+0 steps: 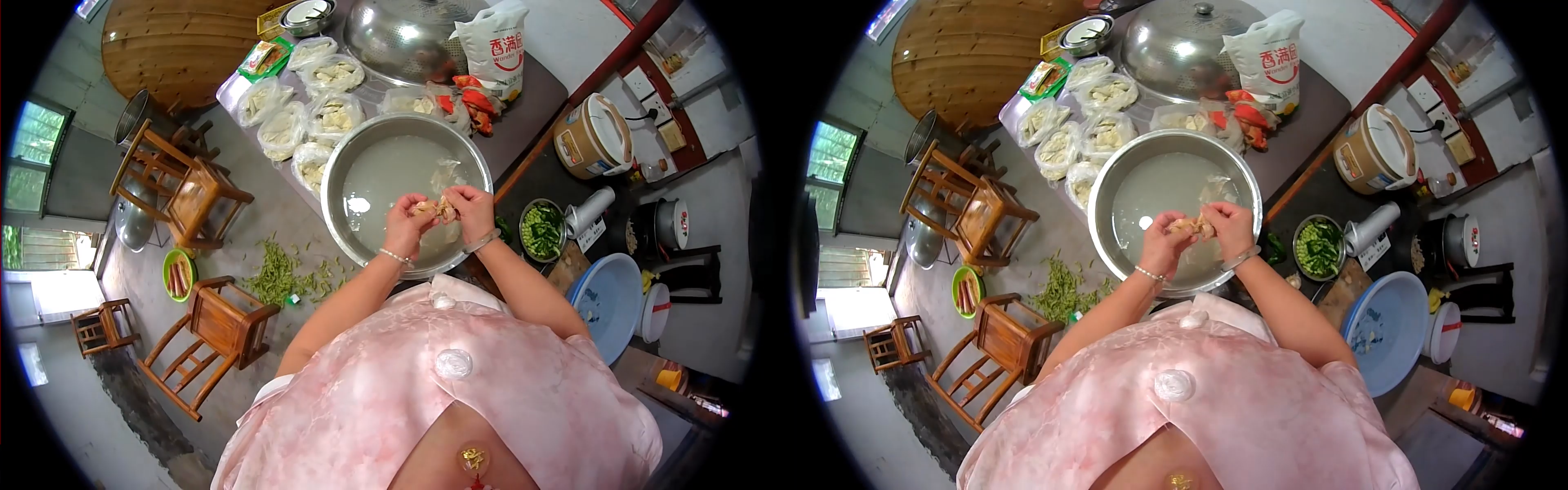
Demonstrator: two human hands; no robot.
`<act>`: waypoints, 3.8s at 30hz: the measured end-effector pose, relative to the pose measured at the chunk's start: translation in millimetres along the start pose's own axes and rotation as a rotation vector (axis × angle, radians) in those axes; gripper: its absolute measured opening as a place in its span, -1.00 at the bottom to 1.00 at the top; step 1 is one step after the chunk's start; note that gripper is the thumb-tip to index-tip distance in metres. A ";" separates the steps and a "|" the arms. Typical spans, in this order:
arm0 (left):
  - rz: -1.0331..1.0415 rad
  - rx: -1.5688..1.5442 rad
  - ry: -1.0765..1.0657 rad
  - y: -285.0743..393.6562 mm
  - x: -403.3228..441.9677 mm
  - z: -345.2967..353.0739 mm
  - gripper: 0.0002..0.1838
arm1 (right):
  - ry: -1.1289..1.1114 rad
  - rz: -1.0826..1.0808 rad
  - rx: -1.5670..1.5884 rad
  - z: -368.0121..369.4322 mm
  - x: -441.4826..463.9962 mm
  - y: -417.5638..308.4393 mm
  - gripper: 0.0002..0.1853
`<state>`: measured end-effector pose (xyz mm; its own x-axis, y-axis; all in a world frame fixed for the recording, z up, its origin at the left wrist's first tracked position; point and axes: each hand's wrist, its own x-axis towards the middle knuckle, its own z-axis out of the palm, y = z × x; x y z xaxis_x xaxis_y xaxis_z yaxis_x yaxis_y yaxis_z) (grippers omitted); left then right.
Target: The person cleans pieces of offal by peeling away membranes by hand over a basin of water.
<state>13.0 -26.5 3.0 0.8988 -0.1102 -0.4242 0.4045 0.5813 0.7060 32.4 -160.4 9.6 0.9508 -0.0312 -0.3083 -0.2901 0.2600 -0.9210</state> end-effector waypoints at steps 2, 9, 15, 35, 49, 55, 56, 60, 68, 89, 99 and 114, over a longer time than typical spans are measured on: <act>-0.025 -0.058 0.016 1.7 4.3 -3.8 -0.82 | -0.011 0.073 0.076 -0.9 -1.0 -4.4 -0.81; -0.115 0.203 0.021 5.1 7.6 -18.2 -0.90 | -0.013 0.201 0.187 -7.8 -1.1 -7.8 -0.79; -0.085 0.407 -0.006 8.6 0.8 -4.2 -0.81 | -0.115 0.107 0.102 0.0 2.3 8.7 -0.80; 0.082 0.635 0.040 33.0 -6.9 -11.3 -0.86 | -0.301 -0.002 -0.248 9.1 -4.3 2.2 -0.76; 0.037 0.443 0.064 14.3 0.5 -16.1 -0.89 | -0.300 0.158 -0.011 11.4 -10.5 1.3 -0.67; 0.041 0.464 0.042 8.8 0.2 -13.9 -0.88 | -0.259 0.004 -0.121 8.5 -9.4 15.3 -0.73; 0.031 0.468 0.031 8.9 -0.9 -13.0 -0.88 | -0.257 0.045 -0.101 8.4 -9.6 14.9 -0.74; -0.072 0.365 0.000 6.4 -3.6 -10.0 -0.88 | -0.194 0.193 0.087 1.1 -11.0 17.0 -0.77; -0.069 0.480 -0.042 -3.2 -6.3 -12.3 -0.88 | -0.137 0.233 0.186 -6.1 -3.5 30.8 -0.74; 0.137 0.946 -0.009 4.7 11.6 -9.4 -0.78 | -0.160 -0.226 -0.527 -10.4 -9.6 22.3 -0.84; 0.115 0.805 0.039 2.1 10.5 -13.3 -0.85 | -0.182 -0.589 -0.866 -3.9 -11.5 23.5 -0.87; 0.078 0.718 0.014 7.8 4.5 -17.3 -0.85 | -0.198 -0.292 -0.650 5.1 -18.9 20.2 -0.83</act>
<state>17.3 -8.5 -3.2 0.9293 -0.0773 -0.3610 0.3545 -0.0869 0.9310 9.1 -149.7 -2.0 0.9831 0.1792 -0.0371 0.0300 -0.3580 -0.9333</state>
